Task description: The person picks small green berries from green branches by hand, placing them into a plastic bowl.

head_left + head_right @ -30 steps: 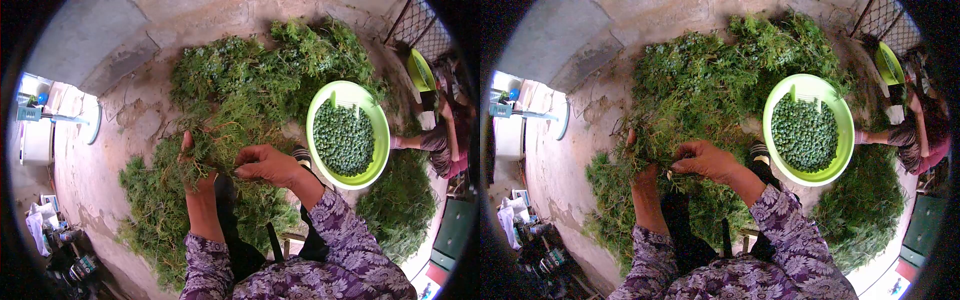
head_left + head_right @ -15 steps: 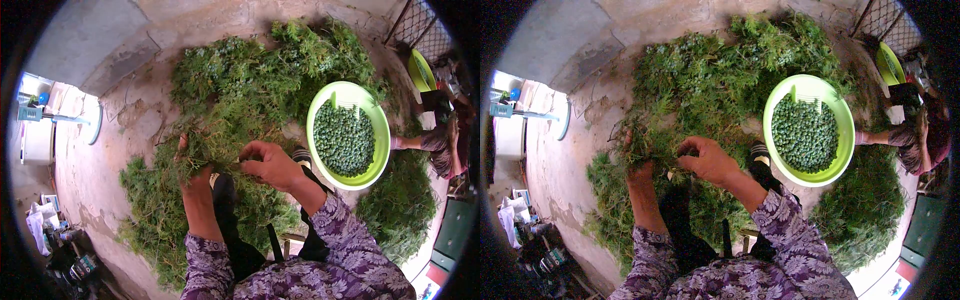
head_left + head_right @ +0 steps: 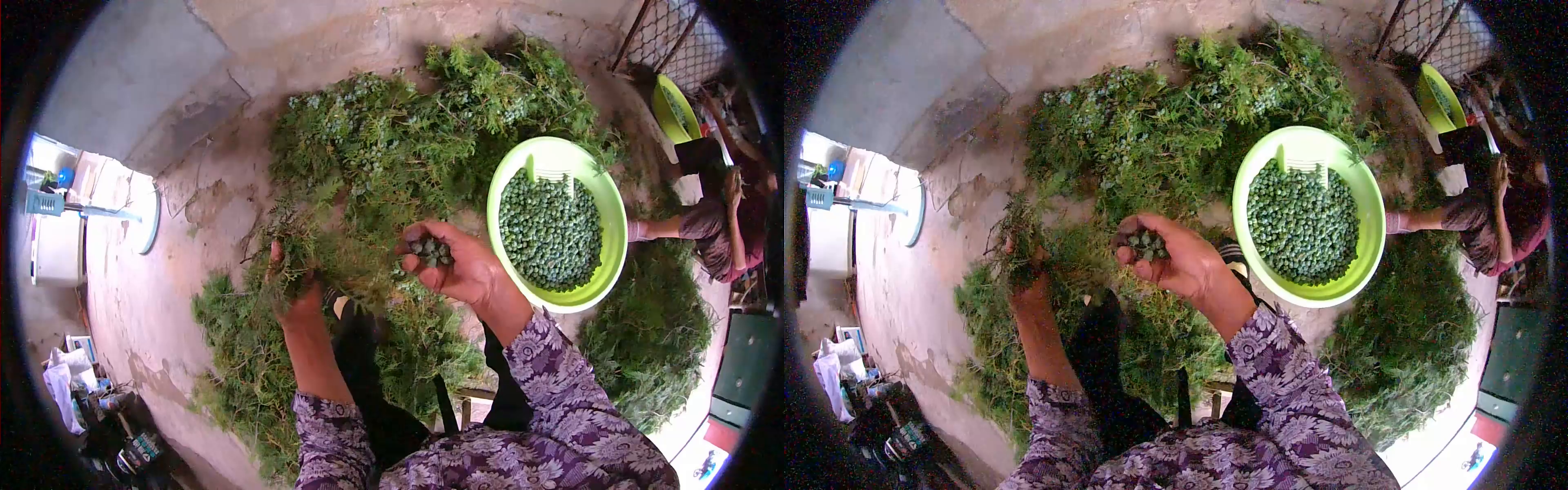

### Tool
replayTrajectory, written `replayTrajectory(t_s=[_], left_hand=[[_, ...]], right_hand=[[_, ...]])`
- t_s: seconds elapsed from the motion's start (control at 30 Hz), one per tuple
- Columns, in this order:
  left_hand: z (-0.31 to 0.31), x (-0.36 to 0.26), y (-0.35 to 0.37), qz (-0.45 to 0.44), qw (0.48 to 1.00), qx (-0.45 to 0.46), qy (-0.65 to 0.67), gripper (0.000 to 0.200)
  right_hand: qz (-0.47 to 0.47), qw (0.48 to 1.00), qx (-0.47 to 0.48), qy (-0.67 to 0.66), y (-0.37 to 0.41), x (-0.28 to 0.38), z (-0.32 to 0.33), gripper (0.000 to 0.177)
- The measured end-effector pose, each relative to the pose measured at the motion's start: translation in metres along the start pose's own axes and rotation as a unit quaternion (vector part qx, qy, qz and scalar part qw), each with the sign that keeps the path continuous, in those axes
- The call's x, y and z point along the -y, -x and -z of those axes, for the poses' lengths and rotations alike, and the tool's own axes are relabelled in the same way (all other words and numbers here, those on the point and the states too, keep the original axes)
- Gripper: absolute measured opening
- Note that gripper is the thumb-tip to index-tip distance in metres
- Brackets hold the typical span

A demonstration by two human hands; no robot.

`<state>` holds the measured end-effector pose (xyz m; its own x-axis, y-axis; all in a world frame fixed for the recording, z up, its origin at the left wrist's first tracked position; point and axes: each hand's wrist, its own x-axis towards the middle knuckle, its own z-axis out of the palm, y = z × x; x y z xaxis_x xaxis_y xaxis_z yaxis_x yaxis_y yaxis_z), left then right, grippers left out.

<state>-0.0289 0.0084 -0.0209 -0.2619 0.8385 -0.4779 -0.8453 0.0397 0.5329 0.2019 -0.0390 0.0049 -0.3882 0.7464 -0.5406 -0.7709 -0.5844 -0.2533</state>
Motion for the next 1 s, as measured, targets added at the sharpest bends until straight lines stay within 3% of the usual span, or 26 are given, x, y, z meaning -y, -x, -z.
replayTrajectory(t_s=[0.07, 0.13, 0.23, 0.27, 0.3, 0.33, 0.37, 0.4, 0.43, 0.5, 0.57, 0.6, 0.63, 0.67, 0.73, 0.8, 0.9, 0.93, 1.0], left_hand=[[-0.004, -0.003, 0.007, 0.036, 0.993, 0.108, -0.026, 0.012], [0.004, 0.002, -0.001, 0.03, 0.995, 0.089, -0.036, 0.011], [-0.007, 0.004, 0.008, 0.019, 0.999, 0.027, -0.024, 0.011], [-0.014, 0.004, 0.015, 0.019, 1.0, -0.015, -0.006, 0.011], [-0.016, 0.003, 0.017, 0.014, 1.0, -0.018, -0.001, 0.011], [-0.019, 0.001, 0.018, 0.024, 1.0, -0.005, 0.013, 0.011], [-0.018, 0.0, 0.019, 0.035, 0.999, 0.009, 0.028, 0.011], [-0.017, 0.0, 0.02, 0.031, 0.999, 0.005, 0.033, 0.011], [-0.016, 0.0, 0.022, 0.051, 0.996, 0.054, 0.046, 0.011], [-0.01, -0.001, 0.019, 0.07, 0.99, 0.103, 0.06, 0.011], [0.004, 0.002, 0.008, 0.108, 0.971, 0.204, 0.065, 0.014], [0.006, 0.005, 0.006, 0.105, 0.971, 0.203, 0.065, 0.014], [0.007, 0.009, 0.004, 0.111, 0.98, 0.158, 0.056, 0.017], [0.006, 0.012, 0.004, 0.116, 0.986, 0.113, 0.046, 0.019], [-0.007, 0.011, 0.01, 0.111, 0.988, 0.098, 0.048, 0.021], [-0.011, 0.015, 0.015, 0.107, 0.989, 0.083, 0.049, 0.023], [-0.007, 0.021, 0.014, 0.082, 0.987, 0.135, -0.011, 0.026], [-0.003, 0.023, 0.008, 0.123, 0.985, 0.117, 0.012, 0.028], [-0.006, 0.025, 0.006, 0.165, 0.98, 0.1, 0.035, 0.031]], right_hand=[[0.012, 1.0, -0.008, 0.008, 0.001, 0.002, -0.001, 0.016], [0.022, 0.999, -0.014, 0.02, 0.003, 0.007, -0.004, 0.015], [0.217, 0.944, -0.06, 0.241, 0.015, 0.038, 0.006, 0.011], [0.4, 0.7, -0.148, 0.573, 0.014, 0.048, 0.031, 0.01], [0.439, 0.558, -0.186, 0.679, 0.031, 0.057, 0.023, 0.013], [0.371, 0.799, -0.295, 0.371, 0.027, 0.071, 0.035, 0.02], [0.377, 0.62, -0.397, 0.562, 0.032, 0.085, 0.06, 0.028], [0.426, 0.439, -0.457, 0.646, 0.037, 0.086, 0.065, 0.035], [0.429, 0.304, -0.488, 0.697, 0.036, 0.088, 0.073, 0.036], [0.413, 0.247, -0.493, 0.725, 0.032, 0.086, 0.081, 0.038], [0.422, 0.45, -0.392, 0.683, 0.024, 0.071, 0.049, 0.039], [0.373, 0.532, -0.337, 0.682, 0.02, 0.063, 0.03, 0.041], [0.273, 0.675, -0.267, 0.632, 0.02, 0.053, 0.007, 0.046], [0.281, 0.717, -0.13, 0.625, 0.014, 0.041, 0.007, 0.053], [0.249, 0.71, -0.028, 0.658, -0.008, 0.011, 0.001, 0.059], [0.3, 0.643, 0.046, 0.703, -0.011, -0.016, -0.02, 0.05], [0.3, 0.644, 0.046, 0.702, -0.015, -0.039, -0.027, 0.041], [0.294, 0.69, 0.059, 0.658, -0.018, -0.042, -0.026, 0.032], [0.289, 0.688, 0.037, 0.665, -0.019, -0.039, -0.025, 0.029]])
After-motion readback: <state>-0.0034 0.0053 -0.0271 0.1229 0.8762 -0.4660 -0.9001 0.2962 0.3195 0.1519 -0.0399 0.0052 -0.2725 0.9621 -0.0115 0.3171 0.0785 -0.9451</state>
